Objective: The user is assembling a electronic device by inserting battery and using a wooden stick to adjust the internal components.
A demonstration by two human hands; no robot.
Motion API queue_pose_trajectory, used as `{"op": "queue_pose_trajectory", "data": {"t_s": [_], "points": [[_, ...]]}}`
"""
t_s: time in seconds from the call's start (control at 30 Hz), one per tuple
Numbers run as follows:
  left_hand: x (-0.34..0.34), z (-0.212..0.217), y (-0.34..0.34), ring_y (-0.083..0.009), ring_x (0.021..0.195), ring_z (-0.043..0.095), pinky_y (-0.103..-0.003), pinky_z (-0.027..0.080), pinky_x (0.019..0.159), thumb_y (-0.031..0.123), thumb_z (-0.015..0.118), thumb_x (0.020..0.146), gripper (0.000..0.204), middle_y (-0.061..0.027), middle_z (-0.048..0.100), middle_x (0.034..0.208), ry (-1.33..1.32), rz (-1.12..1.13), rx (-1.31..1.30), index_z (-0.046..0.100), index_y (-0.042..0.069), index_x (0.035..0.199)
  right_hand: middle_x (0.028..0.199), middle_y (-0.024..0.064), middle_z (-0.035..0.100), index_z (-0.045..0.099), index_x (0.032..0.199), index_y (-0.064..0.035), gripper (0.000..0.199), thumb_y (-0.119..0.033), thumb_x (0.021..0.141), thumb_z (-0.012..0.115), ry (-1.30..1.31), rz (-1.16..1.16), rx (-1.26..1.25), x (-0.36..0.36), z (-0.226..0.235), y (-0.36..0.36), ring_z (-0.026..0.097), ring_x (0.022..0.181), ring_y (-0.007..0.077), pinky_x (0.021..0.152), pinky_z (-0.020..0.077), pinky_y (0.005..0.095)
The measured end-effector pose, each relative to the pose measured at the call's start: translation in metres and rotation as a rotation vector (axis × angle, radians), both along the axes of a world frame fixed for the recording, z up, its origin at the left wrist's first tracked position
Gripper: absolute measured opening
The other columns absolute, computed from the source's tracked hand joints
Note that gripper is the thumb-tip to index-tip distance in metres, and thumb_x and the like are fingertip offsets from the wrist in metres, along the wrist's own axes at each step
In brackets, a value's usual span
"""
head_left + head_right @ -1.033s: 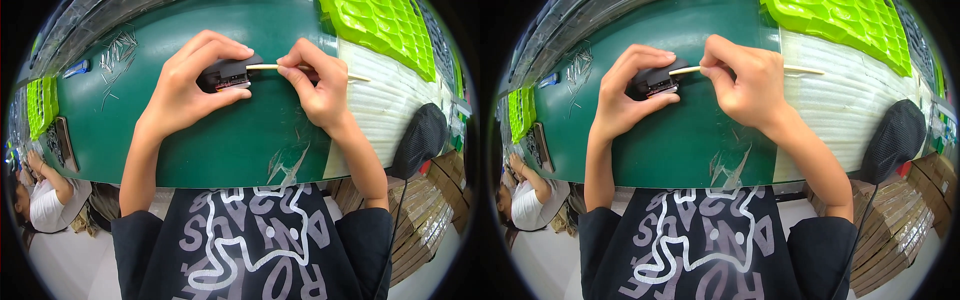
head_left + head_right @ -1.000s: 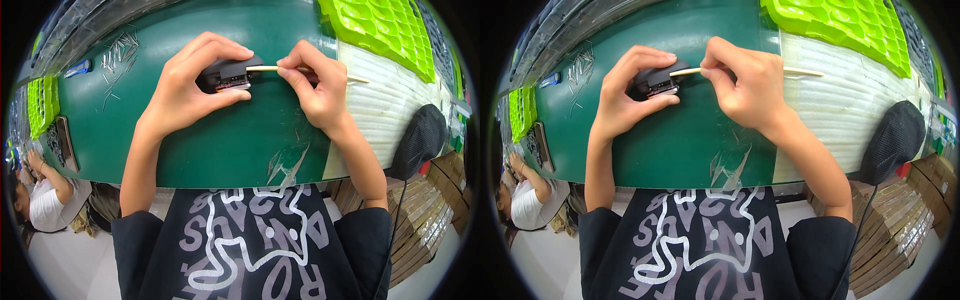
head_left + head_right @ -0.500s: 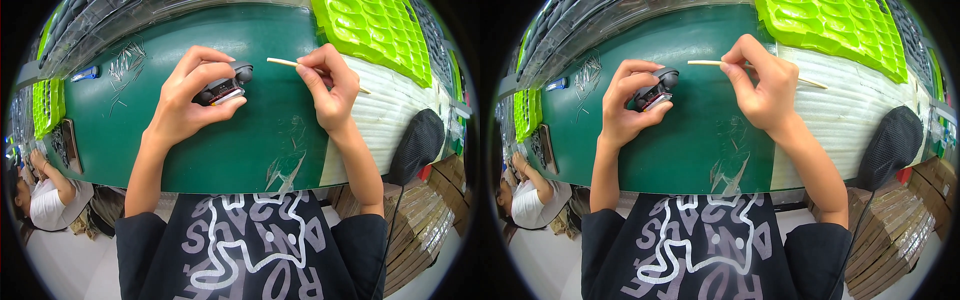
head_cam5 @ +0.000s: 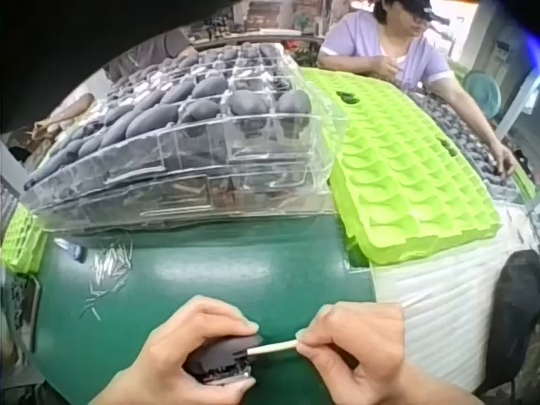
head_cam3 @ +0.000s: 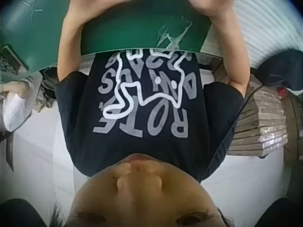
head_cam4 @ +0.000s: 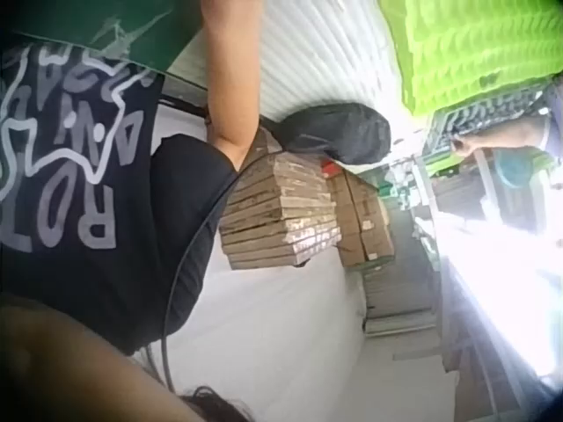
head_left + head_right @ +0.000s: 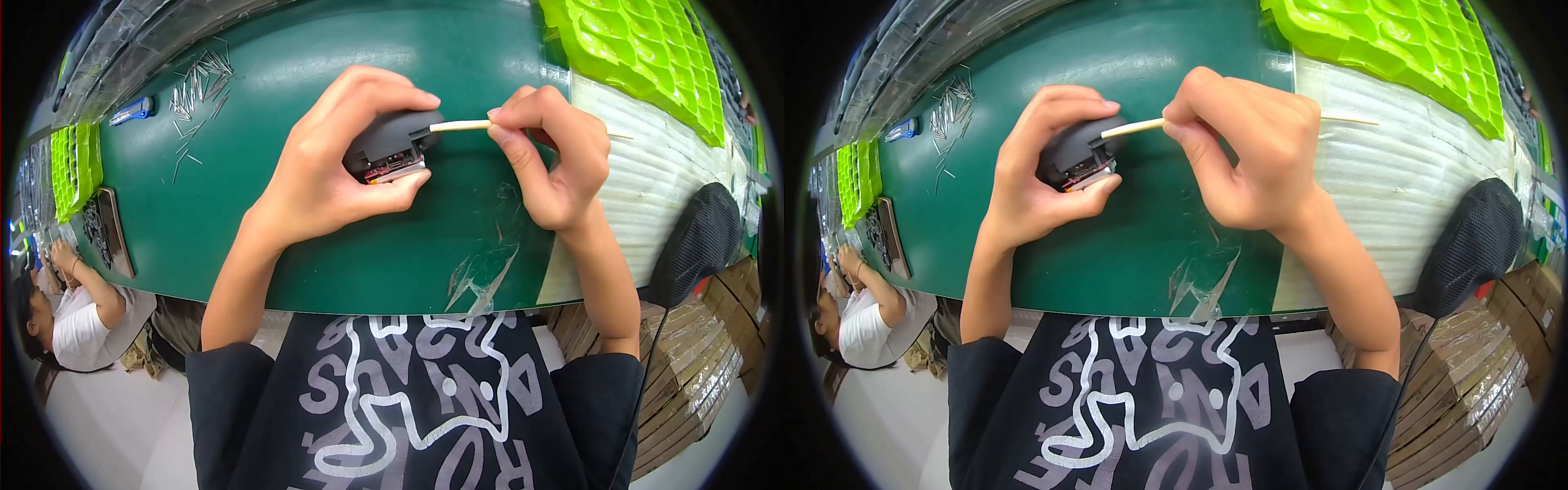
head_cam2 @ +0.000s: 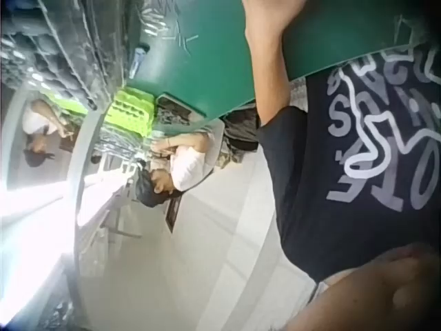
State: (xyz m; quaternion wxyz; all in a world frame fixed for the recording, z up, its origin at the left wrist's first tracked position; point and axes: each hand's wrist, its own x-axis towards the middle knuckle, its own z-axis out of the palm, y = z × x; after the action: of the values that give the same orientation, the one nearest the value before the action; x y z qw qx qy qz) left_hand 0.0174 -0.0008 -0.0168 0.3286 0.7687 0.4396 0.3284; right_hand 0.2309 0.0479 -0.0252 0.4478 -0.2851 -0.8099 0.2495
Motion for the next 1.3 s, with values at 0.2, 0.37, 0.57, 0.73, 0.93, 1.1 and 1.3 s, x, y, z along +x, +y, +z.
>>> {"op": "queue_pose_trajectory", "data": {"t_s": [0.2, 0.37, 0.57, 0.73, 0.93, 1.1, 1.3], "points": [[0.0024, -0.0059, -0.0020, -0.0242, 0.097, 0.062, -0.032, 0.050, 0.085, -0.002, 0.072, 0.061, 0.051, -0.0156, 0.060, 0.107, -0.152, 0.039, -0.130, 0.054, -0.001, 0.109, 0.054, 0.0058, 0.050, 0.054, 0.069, -0.0021, 0.012, 0.006, 0.064, 0.062, -0.023, 0.065, 0.021, 0.0002, -0.0031, -0.0006, 0.049, 0.043, 0.0195, 0.039, 0.0350, 0.0269], [0.0001, -0.0089, 0.0005, -0.0249, 0.094, 0.063, -0.032, 0.053, 0.080, -0.005, 0.072, 0.060, 0.052, -0.0148, 0.062, 0.105, -0.088, -0.036, -0.014, 0.055, -0.002, 0.110, 0.054, 0.0060, 0.049, 0.056, 0.070, -0.0011, 0.012, 0.006, 0.061, 0.062, -0.027, 0.080, 0.038, 0.0020, -0.0009, -0.0004, 0.048, 0.042, 0.0195, 0.039, 0.0343, 0.0266], [0.0014, -0.0093, 0.0000, -0.0251, 0.096, 0.063, -0.032, 0.052, 0.081, -0.006, 0.071, 0.060, 0.052, -0.0152, 0.062, 0.105, -0.092, -0.040, -0.027, 0.056, -0.002, 0.109, 0.064, 0.0144, 0.053, 0.055, 0.076, 0.0130, 0.012, 0.018, 0.066, 0.057, -0.119, 0.186, -0.021, 0.0065, 0.0038, -0.0028, 0.053, 0.052, 0.0220, 0.047, 0.0415, 0.0269], [0.0019, -0.0084, -0.0001, -0.0252, 0.096, 0.062, -0.032, 0.052, 0.082, -0.006, 0.071, 0.060, 0.052, -0.0157, 0.063, 0.104, -0.084, -0.047, -0.021, 0.056, -0.002, 0.109, 0.063, 0.0141, 0.053, 0.055, 0.075, 0.0125, 0.012, 0.018, 0.065, 0.058, -0.156, 0.193, 0.004, 0.0074, 0.0046, -0.0026, 0.053, 0.051, 0.0223, 0.046, 0.0413, 0.0268], [0.0019, -0.0089, 0.0000, -0.0253, 0.096, 0.062, -0.033, 0.052, 0.081, -0.006, 0.071, 0.059, 0.052, -0.0161, 0.063, 0.103, -0.084, -0.050, -0.007, 0.056, -0.002, 0.109, 0.061, 0.0135, 0.052, 0.055, 0.073, 0.0118, 0.013, 0.018, 0.063, 0.059, -0.152, 0.191, 0.016, 0.0055, 0.0062, -0.0030, 0.053, 0.050, 0.0219, 0.045, 0.0414, 0.0266], [0.0014, -0.0093, 0.0000, -0.0255, 0.096, 0.062, -0.033, 0.052, 0.081, -0.007, 0.071, 0.059, 0.053, -0.0164, 0.063, 0.103, -0.074, -0.054, 0.007, 0.056, -0.002, 0.109, 0.060, 0.0137, 0.052, 0.054, 0.072, 0.0116, 0.012, 0.017, 0.062, 0.058, -0.160, 0.186, 0.026, 0.0055, 0.0062, -0.0032, 0.053, 0.050, 0.0220, 0.045, 0.0418, 0.0268], [0.0013, -0.0126, 0.0008, -0.0261, 0.096, 0.063, -0.032, 0.052, 0.080, -0.006, 0.073, 0.060, 0.054, -0.0172, 0.062, 0.104, -0.107, -0.069, 0.035, 0.054, -0.001, 0.111, 0.060, 0.0142, 0.053, 0.054, 0.072, 0.0114, 0.012, 0.017, 0.062, 0.058, -0.145, 0.180, 0.012, 0.0049, 0.0065, -0.0038, 0.053, 0.050, 0.0223, 0.046, 0.0422, 0.0269]]}}
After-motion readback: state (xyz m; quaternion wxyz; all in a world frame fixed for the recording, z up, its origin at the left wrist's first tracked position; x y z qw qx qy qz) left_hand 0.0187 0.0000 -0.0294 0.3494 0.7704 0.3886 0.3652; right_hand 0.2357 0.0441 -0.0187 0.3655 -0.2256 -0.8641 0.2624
